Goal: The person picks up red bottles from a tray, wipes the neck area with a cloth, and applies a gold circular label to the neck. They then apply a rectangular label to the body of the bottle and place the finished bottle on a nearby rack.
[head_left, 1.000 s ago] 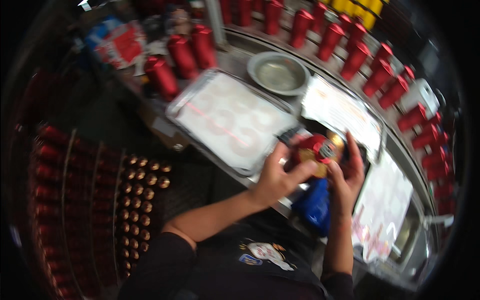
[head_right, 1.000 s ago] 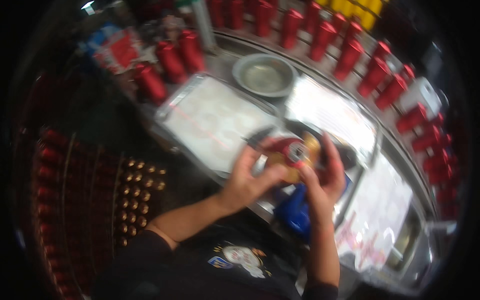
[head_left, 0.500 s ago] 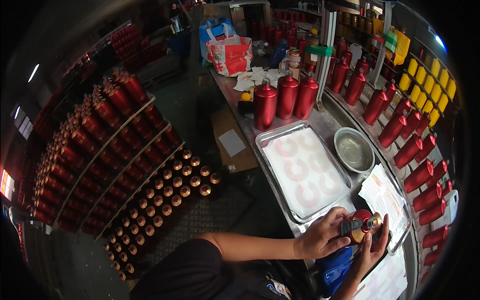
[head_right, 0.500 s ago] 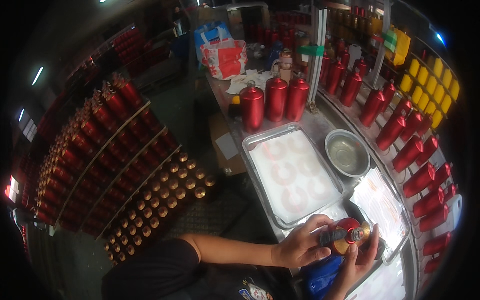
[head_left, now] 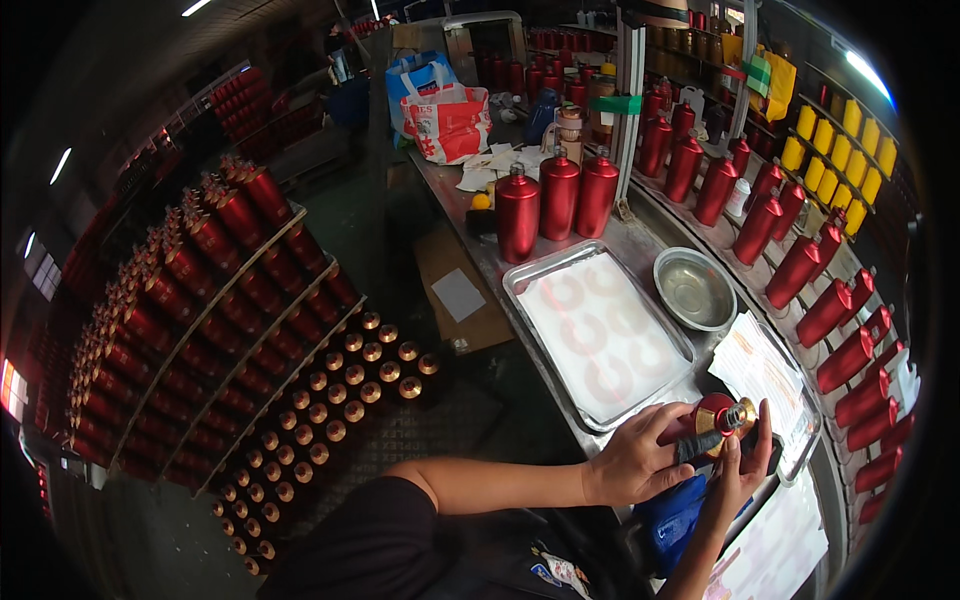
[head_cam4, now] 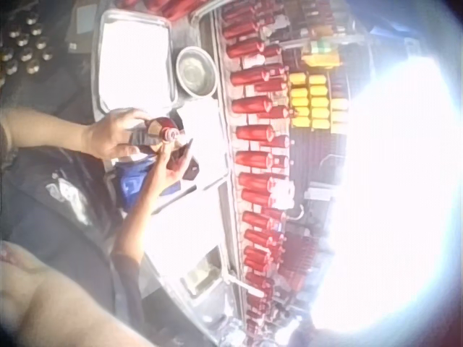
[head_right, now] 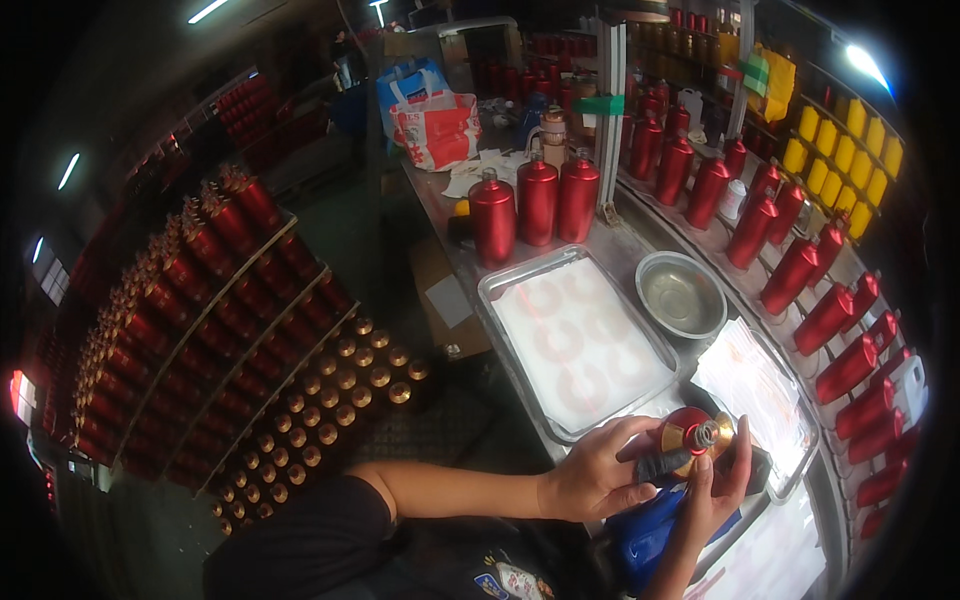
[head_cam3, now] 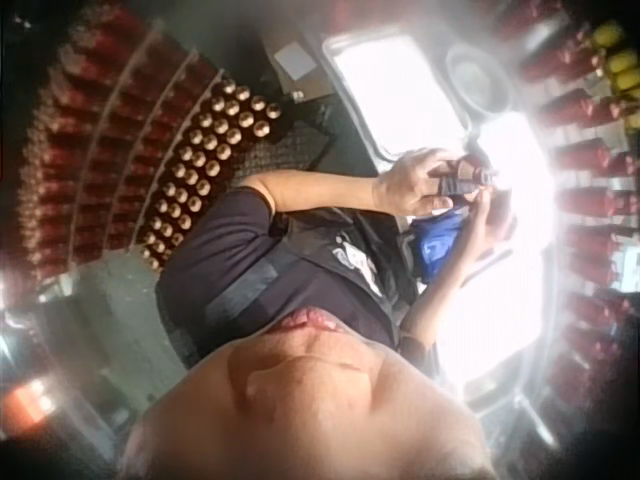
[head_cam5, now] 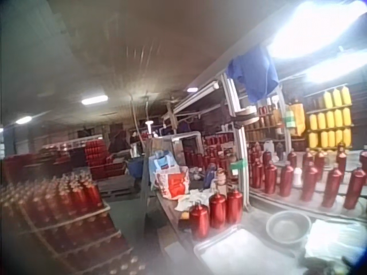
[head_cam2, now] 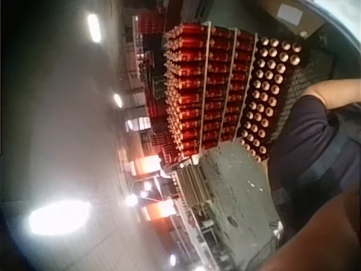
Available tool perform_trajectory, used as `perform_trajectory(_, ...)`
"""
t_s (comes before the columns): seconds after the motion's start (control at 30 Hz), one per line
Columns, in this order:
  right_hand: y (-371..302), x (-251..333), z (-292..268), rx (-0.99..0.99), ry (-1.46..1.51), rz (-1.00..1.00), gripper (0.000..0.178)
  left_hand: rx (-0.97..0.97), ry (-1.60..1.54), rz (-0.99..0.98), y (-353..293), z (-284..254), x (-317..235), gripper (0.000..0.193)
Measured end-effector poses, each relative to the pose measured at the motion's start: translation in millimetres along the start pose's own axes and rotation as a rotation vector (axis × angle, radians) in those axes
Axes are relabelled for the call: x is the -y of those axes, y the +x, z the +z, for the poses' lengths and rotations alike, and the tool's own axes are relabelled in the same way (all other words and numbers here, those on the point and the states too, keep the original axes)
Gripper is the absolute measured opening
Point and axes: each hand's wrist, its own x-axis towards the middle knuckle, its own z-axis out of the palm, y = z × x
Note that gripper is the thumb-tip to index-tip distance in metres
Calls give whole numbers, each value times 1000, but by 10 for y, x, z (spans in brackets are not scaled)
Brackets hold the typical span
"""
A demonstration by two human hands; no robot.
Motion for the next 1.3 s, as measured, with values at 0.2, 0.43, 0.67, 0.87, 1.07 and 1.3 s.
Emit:
perform_trajectory(0.2, 27, 17, -1, 3, 61, 5, 60, 60, 136, -98, -54, 133, -195, 37)
perform_trajectory(0.43, 130, 18, -74, -4, 8, 45, 50, 87, 217, -160, -105, 264, -361, 41)
perform_trajectory(0.67, 126, 106, -121, 105, 3, 51, 52, -168, 11, -192, 4, 209, -224, 67)
perform_trajectory(0.87, 129, 116, -95, 66, 57, 54, 54, -5, 13, -256, 245, 375, 29, 81)
perform_trajectory(1.07, 4, 90, -74, -58, 79, 87, 57, 444, -619, -376, 541, 1, 309, 89)
perform_trajectory(1.3, -57, 124, -13, -67, 112, 92, 60, 446, -354, -261, 533, 18, 264, 102)
